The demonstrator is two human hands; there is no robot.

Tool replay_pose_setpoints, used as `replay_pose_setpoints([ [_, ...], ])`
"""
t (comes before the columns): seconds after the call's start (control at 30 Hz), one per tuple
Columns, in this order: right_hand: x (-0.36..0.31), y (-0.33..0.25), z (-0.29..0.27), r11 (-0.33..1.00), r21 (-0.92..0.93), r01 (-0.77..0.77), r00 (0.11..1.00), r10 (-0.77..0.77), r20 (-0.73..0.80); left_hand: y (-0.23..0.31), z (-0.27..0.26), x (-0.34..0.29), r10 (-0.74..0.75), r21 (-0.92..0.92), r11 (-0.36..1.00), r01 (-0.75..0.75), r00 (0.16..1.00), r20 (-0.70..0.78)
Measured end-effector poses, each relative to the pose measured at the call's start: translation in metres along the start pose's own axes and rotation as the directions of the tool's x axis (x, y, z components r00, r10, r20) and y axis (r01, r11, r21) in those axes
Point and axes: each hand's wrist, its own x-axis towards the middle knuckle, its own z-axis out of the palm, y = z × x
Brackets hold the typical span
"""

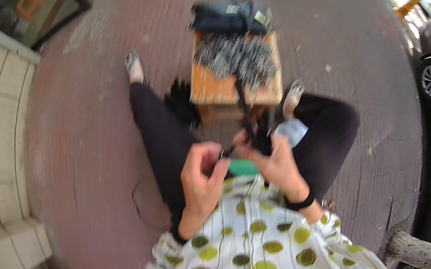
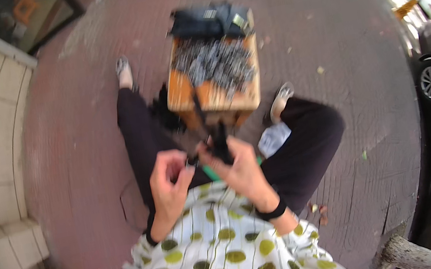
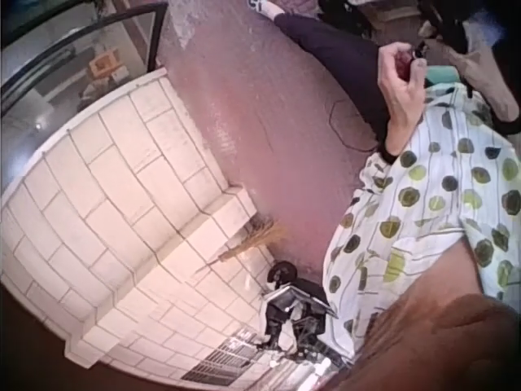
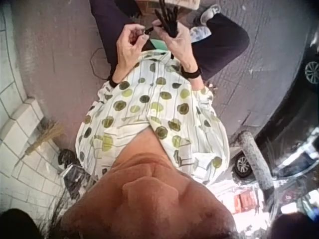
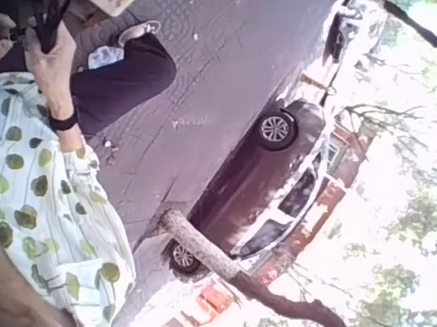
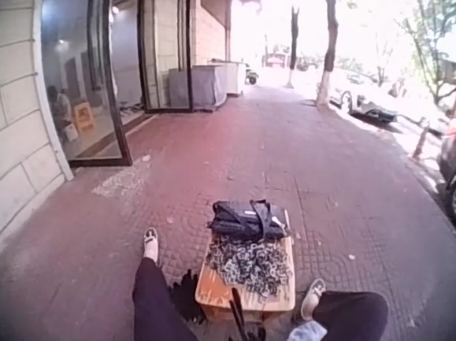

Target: Manually attaching small metal hooks or eyelets to black shoe straps.

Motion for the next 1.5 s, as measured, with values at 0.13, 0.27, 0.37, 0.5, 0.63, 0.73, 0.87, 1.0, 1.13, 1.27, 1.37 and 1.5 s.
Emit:
replay_pose_setpoints([
  [0.13,-0.003,0.009,0.001,0.994,-0.096,0.056,0.995,-0.048,0.083,-0.007,-0.009,-0.004,-0.281,-0.247,0.912,0.327,0.938,0.202],
  [0.27,-0.006,0.006,0.005,0.991,0.103,-0.08,0.996,0.075,0.053,0.0,-0.011,-0.01,-0.344,-0.413,0.811,0.415,0.908,0.237],
  [0.37,-0.008,0.008,-0.002,0.954,0.19,-0.234,0.971,0.217,0.105,0.006,-0.007,-0.008,-0.253,-0.472,0.826,0.31,0.95,0.182],
  [0.5,-0.011,0.015,-0.002,0.874,0.26,-0.411,0.889,0.321,0.328,0.009,-0.002,-0.007,-0.119,-0.533,0.831,0.158,0.987,0.108],
  [0.63,-0.007,0.026,-0.002,0.742,0.432,-0.513,0.833,0.311,0.457,0.002,-0.001,-0.009,-0.046,-0.497,0.864,0.077,0.996,0.074],
  [0.73,-0.004,0.027,-0.001,0.785,0.437,-0.438,0.876,0.264,0.405,0.004,0.005,-0.01,-0.066,-0.473,0.875,0.102,0.994,0.092],
  [0.87,-0.004,0.025,0.002,0.848,0.445,-0.289,0.948,0.19,0.254,0.009,0.012,-0.008,-0.161,-0.469,0.858,0.209,0.977,0.139],
  [1.0,-0.002,0.022,0.002,0.947,0.288,-0.141,0.988,0.117,0.1,0.01,0.003,-0.004,-0.271,-0.287,0.862,0.418,0.858,0.437],
  [1.13,-0.004,0.019,-0.001,0.987,0.135,-0.093,0.995,0.085,0.059,0.008,0.008,-0.013,-0.158,-0.31,0.901,0.302,0.896,0.414],
  [1.27,-0.002,0.027,0.002,0.99,-0.051,0.132,0.982,-0.138,-0.132,0.009,0.013,-0.019,-0.282,-0.253,0.898,0.361,0.912,0.298],
  [1.37,0.004,0.004,-0.008,0.976,-0.181,0.119,0.973,-0.151,-0.174,0.026,0.026,-0.018,-0.344,-0.278,0.865,0.418,0.896,0.281],
  [1.5,0.003,0.009,-0.016,0.992,0.0,-0.122,0.972,0.12,-0.204,0.034,0.031,-0.027,-0.225,-0.138,0.951,0.276,0.927,0.301],
])
